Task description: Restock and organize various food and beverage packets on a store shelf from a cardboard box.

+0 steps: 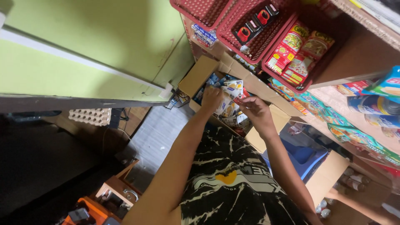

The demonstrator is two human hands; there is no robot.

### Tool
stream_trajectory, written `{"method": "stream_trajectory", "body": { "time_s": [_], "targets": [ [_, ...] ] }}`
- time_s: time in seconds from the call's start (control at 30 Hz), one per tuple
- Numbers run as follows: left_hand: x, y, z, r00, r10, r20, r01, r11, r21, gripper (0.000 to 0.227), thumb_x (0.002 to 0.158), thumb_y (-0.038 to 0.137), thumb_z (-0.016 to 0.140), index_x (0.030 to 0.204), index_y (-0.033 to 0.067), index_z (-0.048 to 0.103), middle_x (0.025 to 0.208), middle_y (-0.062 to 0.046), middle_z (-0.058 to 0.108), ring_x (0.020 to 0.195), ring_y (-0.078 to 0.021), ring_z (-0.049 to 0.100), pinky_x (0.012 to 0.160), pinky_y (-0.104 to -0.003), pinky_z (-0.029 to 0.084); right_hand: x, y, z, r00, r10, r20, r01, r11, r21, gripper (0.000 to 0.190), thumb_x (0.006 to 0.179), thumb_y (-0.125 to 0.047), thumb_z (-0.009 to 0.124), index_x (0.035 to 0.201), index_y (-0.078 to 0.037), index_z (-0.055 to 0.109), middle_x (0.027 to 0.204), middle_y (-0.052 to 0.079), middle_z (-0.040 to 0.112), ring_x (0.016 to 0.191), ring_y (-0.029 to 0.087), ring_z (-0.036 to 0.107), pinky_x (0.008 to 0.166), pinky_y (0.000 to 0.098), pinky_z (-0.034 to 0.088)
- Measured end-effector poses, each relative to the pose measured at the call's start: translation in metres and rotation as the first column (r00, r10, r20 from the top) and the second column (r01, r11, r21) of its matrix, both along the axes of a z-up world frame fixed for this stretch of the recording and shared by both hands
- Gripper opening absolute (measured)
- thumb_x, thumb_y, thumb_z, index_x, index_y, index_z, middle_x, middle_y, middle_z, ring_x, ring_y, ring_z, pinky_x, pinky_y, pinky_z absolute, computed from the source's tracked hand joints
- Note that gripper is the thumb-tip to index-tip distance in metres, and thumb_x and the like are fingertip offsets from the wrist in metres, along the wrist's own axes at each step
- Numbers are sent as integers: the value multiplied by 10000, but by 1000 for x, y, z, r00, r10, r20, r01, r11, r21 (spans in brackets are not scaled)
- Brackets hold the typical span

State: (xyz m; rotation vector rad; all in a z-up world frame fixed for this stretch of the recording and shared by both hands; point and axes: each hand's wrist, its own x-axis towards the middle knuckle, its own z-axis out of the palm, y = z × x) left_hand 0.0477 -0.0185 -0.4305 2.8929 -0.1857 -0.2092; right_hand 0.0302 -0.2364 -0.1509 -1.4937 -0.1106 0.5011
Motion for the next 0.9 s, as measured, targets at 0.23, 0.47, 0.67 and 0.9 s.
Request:
{"method": "stream_trajectory", "body": {
  "time_s": [0.23, 0.47, 0.67, 0.9],
  "targets": [
    [11, 2, 15, 961, -144, -238, 217, 922, 320, 352, 934, 301, 715, 1249, 150, 677, 1372, -100, 528, 1363, -322, 414, 1174, -539, 242, 0, -6, -6, 1000, -12, -25, 12, 1000, -5, 174, 991, -18, 655, 1163, -33, 637, 1120, 22, 705, 1060, 94, 649, 962, 252, 527],
    [2, 17, 119, 974, -213, 79, 225, 956, -188, 297, 834, 294, 709, 1123, 237, 746, 1212, -42, 621, 1300, -287, 471, 1183, -673, 170, 5, -15, -10, 1000, -27, -5, 26, 998, -59, 161, 1007, -24, 641, 1167, -35, 655, 1077, 26, 700, 1031, 99, 647, 910, 256, 522],
    [0, 30, 196, 973, -222, 64, 223, 834, -505, 256, 855, 257, 739, 1077, 130, 746, 1117, -82, 697, 1135, -311, 621, 983, -550, 432, 7, -15, -19, 1000, -23, 17, 24, 994, -104, 143, 1023, -30, 633, 1164, -41, 654, 1049, 17, 701, 1002, 100, 634, 879, 264, 513],
    [-12, 32, 269, 982, -187, -28, 108, 675, -730, 247, 861, 256, 775, 997, 54, 737, 920, -130, 727, 784, -310, 711, 733, -384, 542, 9, -13, -46, 976, 164, 142, -112, 942, -318, 509, 865, -42, 744, 1331, -89, 545, 1195, 94, 638, 1114, 167, 634, 838, 289, 578]
  ]
}}
